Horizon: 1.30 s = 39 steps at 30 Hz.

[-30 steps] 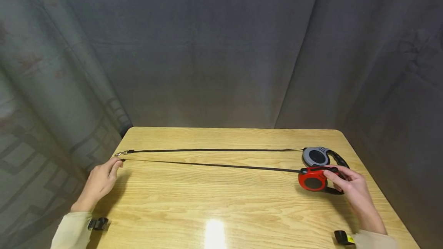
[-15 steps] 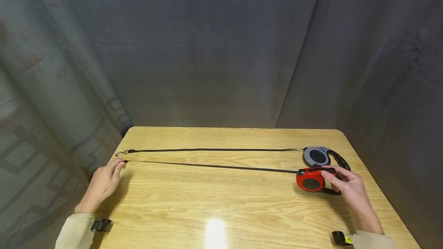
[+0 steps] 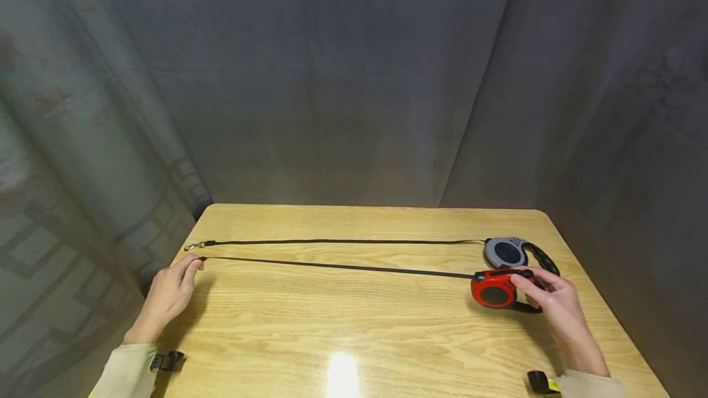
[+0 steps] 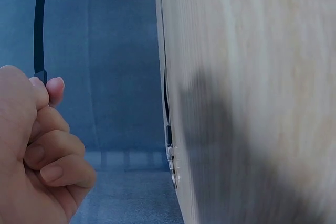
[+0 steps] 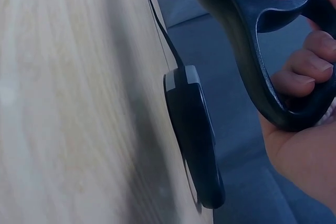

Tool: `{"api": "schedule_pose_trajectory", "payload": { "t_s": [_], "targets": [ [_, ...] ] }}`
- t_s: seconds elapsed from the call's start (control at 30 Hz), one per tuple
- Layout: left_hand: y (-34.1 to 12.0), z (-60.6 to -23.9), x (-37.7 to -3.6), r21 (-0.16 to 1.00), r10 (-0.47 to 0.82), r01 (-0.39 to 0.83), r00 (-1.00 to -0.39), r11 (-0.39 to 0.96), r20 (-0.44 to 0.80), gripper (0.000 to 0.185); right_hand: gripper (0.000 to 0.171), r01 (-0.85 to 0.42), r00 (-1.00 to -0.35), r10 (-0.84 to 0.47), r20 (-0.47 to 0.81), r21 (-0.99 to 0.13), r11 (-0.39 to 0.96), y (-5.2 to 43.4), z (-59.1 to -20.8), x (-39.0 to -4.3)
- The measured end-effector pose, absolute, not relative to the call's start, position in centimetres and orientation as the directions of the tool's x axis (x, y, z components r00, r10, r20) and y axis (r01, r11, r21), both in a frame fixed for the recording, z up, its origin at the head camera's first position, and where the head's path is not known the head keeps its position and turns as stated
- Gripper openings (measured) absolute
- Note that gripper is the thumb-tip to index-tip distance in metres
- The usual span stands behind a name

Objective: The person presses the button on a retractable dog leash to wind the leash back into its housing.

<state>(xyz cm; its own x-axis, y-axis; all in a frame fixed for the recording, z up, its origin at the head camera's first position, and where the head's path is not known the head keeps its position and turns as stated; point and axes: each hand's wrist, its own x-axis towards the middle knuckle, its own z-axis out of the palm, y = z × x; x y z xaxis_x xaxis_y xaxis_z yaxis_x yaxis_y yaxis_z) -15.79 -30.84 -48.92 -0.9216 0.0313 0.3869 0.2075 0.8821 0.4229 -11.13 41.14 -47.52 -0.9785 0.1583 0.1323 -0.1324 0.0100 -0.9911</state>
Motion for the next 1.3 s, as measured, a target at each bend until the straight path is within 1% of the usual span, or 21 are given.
{"api": "schedule_pose_trajectory", "payload": {
  "t_s": [0.23, 0.57, 0.77, 0.97, 1.13, 1.3],
  "targets": [
    [-30.5, -48.7, -15.5, 0.436, 0.03, 0.204, -0.928, 0.876, 0.372, 0.025, 0.025, -0.128, -0.981, 0.135, 0.139, -0.988, 0.088, 40.7, -47.0, -11.6],
    [-30.0, -48.3, -15.9, 0.426, 0.046, 0.218, -0.925, 0.878, 0.378, 0.024, 0.03, -0.169, -0.98, 0.102, 0.174, -0.984, 0.053, 39.8, -47.1, -11.9],
    [-29.6, -48.0, -16.2, 0.431, 0.055, 0.218, -0.931, 0.876, 0.36, 0.026, 0.031, -0.166, -0.981, 0.088, 0.171, -0.984, 0.058, 39.6, -47.3, -11.9],
    [-29.5, -48.1, -16.2, 0.42, 0.062, 0.226, -0.928, 0.879, 0.368, 0.023, 0.03, -0.156, -0.984, 0.079, 0.159, -0.987, 0.045, 39.5, -47.4, -11.9],
    [-29.4, -48.3, -16.2, 0.421, 0.076, 0.229, -0.934, 0.878, 0.349, 0.021, 0.027, -0.14, -0.986, 0.084, 0.146, -0.988, 0.072, 39.7, -47.4, -11.9],
    [-29.2, -48.8, -16.1, 0.408, 0.089, 0.24, -0.931, 0.881, 0.355, 0.021, 0.027, -0.137, -0.986, 0.08, 0.145, -0.986, 0.094, 39.4, -47.2, -11.7]
  ]
}}
